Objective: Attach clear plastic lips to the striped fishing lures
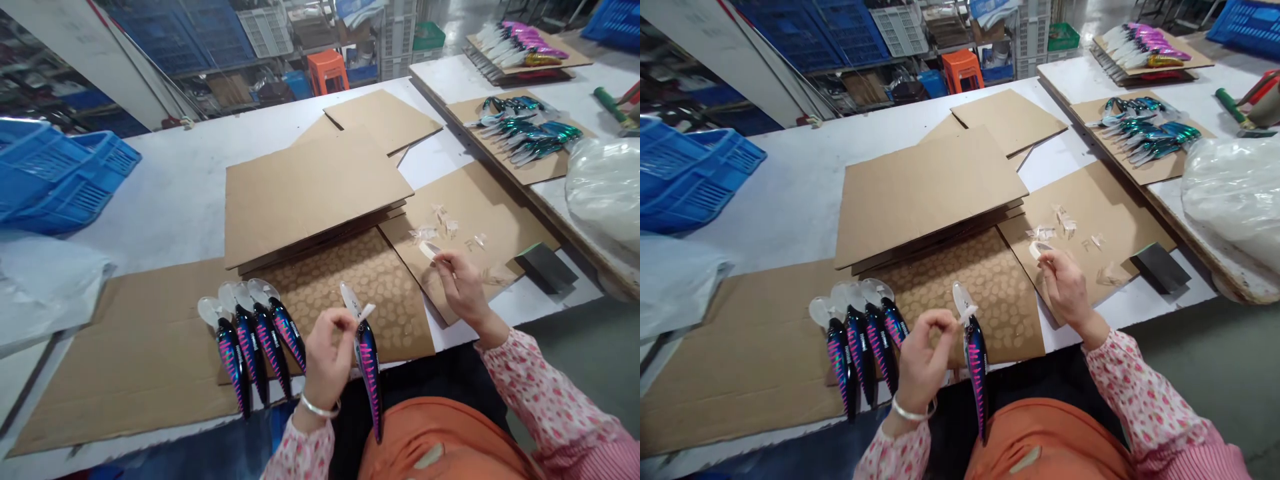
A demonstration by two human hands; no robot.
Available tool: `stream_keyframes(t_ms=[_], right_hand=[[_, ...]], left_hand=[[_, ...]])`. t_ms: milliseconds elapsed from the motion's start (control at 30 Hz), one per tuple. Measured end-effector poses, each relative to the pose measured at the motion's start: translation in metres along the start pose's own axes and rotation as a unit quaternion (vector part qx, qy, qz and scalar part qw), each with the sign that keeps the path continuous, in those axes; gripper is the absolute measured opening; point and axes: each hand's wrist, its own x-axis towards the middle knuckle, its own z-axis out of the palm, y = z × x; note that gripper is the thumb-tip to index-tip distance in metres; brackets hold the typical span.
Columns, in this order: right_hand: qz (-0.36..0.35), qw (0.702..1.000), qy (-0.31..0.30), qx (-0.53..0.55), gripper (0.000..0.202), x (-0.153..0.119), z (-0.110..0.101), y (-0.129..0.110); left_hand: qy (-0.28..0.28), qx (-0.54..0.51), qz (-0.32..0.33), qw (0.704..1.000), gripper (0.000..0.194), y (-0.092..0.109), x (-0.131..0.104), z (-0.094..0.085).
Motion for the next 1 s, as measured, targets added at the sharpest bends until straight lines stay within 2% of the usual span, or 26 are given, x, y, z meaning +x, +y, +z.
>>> stream_keyframes(t_ms=[67, 133, 200, 267, 367, 433, 500, 633, 700, 800, 933, 1000], right_hand=[[-0.065, 0.991, -0.052, -0.104, 0.023, 0.005, 0.000, 0.019], [-0.096, 0.975, -0.090, -0.177, 0.035, 0.002, 0.003, 0.030], [-0.093, 0.970, -0.083, -0.208, 0.041, -0.005, 0.007, 0.029], [-0.083, 0.978, -0.072, -0.175, 0.034, -0.015, 0.015, 0.019], [-0.068, 0.986, -0.150, -0.017, 0.016, -0.027, 0.034, -0.003], [-0.056, 0.970, -0.224, 0.076, 0.007, -0.031, 0.050, -0.018], [-0.054, 0.951, -0.280, 0.119, 0.004, -0.032, 0.064, -0.028], [-0.089, 0.913, -0.373, 0.138, 0.005, -0.030, 0.075, -0.038], [-0.117, 0.900, -0.402, 0.122, 0.008, -0.031, 0.076, -0.040], [-0.154, 0.903, -0.396, 0.059, 0.011, -0.037, 0.079, -0.040], [-0.206, 0.914, -0.349, -0.021, 0.007, -0.048, 0.089, -0.039], [-0.211, 0.916, -0.340, -0.037, 0.010, -0.051, 0.092, -0.038]], left_hand=[[-0.014, 0.013, -0.033, 0.999, 0.004, -0.021, 0.017, -0.001], [-0.048, 0.005, -0.048, 0.998, 0.007, -0.038, 0.034, 0.002], [-0.090, -0.015, -0.054, 0.994, 0.009, -0.050, 0.045, 0.004], [-0.119, -0.031, -0.057, 0.991, 0.010, -0.053, 0.050, 0.005], [-0.177, -0.044, -0.064, 0.981, 0.010, -0.048, 0.045, 0.001], [-0.236, -0.067, -0.082, 0.966, 0.010, -0.043, 0.035, -0.004], [-0.288, -0.107, -0.106, 0.946, 0.011, -0.042, 0.024, -0.009], [-0.334, -0.195, -0.154, 0.909, 0.016, -0.049, 0.005, -0.016], [-0.350, -0.203, -0.153, 0.902, 0.018, -0.052, 0.001, -0.019], [-0.365, -0.187, -0.120, 0.904, 0.019, -0.052, 0.000, -0.020], [-0.384, -0.185, -0.108, 0.898, 0.014, -0.046, 0.003, -0.020], [-0.379, -0.161, -0.090, 0.907, 0.009, -0.044, 0.004, -0.018]])
